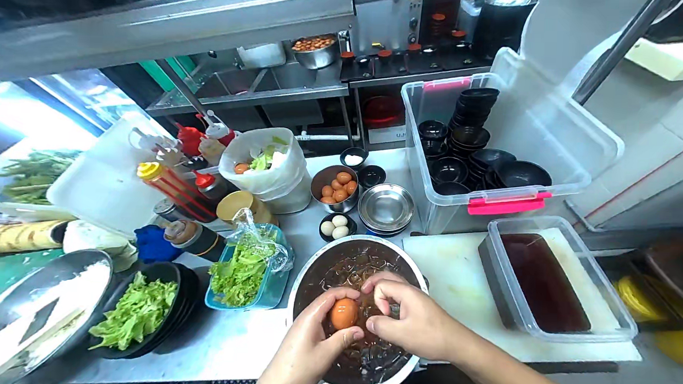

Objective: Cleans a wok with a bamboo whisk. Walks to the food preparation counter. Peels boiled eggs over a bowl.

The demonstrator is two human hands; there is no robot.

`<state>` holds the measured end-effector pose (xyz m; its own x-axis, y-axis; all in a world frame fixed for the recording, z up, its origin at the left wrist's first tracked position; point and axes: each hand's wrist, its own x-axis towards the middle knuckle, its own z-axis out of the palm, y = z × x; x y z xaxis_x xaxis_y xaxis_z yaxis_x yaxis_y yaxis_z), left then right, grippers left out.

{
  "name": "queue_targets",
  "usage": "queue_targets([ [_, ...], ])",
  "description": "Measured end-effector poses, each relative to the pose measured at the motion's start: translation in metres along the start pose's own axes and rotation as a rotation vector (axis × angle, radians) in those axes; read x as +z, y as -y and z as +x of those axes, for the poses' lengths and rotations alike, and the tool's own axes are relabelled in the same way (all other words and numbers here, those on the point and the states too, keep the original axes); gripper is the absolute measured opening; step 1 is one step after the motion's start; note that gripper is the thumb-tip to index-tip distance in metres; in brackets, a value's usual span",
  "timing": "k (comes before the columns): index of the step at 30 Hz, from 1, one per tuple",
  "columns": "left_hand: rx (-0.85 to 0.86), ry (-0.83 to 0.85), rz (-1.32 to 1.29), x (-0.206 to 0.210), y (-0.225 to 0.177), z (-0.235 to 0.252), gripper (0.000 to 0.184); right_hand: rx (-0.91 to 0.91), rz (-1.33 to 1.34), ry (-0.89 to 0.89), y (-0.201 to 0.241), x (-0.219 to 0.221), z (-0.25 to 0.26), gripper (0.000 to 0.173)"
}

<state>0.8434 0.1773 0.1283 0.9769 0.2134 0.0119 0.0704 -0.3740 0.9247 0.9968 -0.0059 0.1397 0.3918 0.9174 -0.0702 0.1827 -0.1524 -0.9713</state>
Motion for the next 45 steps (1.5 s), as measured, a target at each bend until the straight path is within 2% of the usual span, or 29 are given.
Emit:
queue_targets([
  [5,0.039,0.007,-0.004,0.005,0.001,-0.001,0.045,-0.044,0.067,-0.078,-0.005,0.008,-0.003,0.014],
  [12,0.079,-0.04,0.007,0.018,0.004,-0.005,0.042,-0.09,-0.021,-0.1,-0.007,0.015,-0.01,0.024],
  [15,0.112,-0.035,-0.001,0.022,0.001,-0.004,0.051,-0.133,-0.11,-0.163,-0.009,0.019,-0.012,0.023],
  [18,0.105,-0.036,-0.001,0.025,-0.002,-0.004,0.063,-0.239,-0.253,-0.216,-0.014,0.025,-0.014,0.024],
  [22,0.068,-0.039,-0.017,0.027,-0.002,-0.006,0.06,-0.442,-0.452,-0.281,-0.022,0.029,-0.014,0.026],
  [24,0.049,-0.041,-0.034,0.027,-0.002,-0.007,0.058,-0.486,-0.486,-0.296,-0.022,0.029,-0.014,0.024],
  [28,0.014,-0.041,-0.082,0.027,-0.003,-0.007,0.052,-0.48,-0.478,-0.304,-0.022,0.03,-0.014,0.024],
  [33,-0.005,-0.047,-0.158,0.027,-0.005,-0.008,0.055,-0.422,-0.424,-0.323,-0.021,0.029,-0.014,0.019],
  [38,0.044,-0.066,-0.3,0.026,-0.002,-0.007,0.054,-0.393,-0.25,-0.161,-0.017,0.021,-0.014,0.03],
  [45,0.081,0.005,-0.399,0.023,-0.002,-0.008,0.054,-0.371,-0.15,-0.098,-0.016,0.015,-0.01,0.035],
])
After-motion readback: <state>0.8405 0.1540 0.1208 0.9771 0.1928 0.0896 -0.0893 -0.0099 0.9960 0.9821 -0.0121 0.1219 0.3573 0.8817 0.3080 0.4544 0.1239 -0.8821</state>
